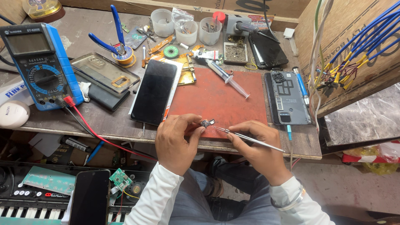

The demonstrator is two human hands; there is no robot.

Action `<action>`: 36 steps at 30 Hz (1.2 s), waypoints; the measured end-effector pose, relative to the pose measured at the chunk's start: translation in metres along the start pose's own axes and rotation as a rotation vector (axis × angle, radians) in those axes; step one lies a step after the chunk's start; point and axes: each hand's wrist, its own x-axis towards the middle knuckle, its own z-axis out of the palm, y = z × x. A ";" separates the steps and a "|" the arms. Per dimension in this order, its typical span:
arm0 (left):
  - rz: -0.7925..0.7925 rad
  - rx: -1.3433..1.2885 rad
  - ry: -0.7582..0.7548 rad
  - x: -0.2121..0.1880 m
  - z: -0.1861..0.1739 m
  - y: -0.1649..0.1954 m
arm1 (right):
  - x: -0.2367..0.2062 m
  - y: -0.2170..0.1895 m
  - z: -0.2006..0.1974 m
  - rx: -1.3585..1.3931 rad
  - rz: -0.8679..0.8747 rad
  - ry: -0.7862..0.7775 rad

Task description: The person solders a small component onto a circuit board at a workbench. They hold the board with tweezers in one hand while applying a soldering iron to the board, then set the iron down and continue manipulating the board and component with tweezers, repositioning the part on the mat.

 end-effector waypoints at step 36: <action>0.006 -0.002 0.002 0.000 0.000 0.001 | -0.003 0.003 -0.001 0.020 -0.055 -0.015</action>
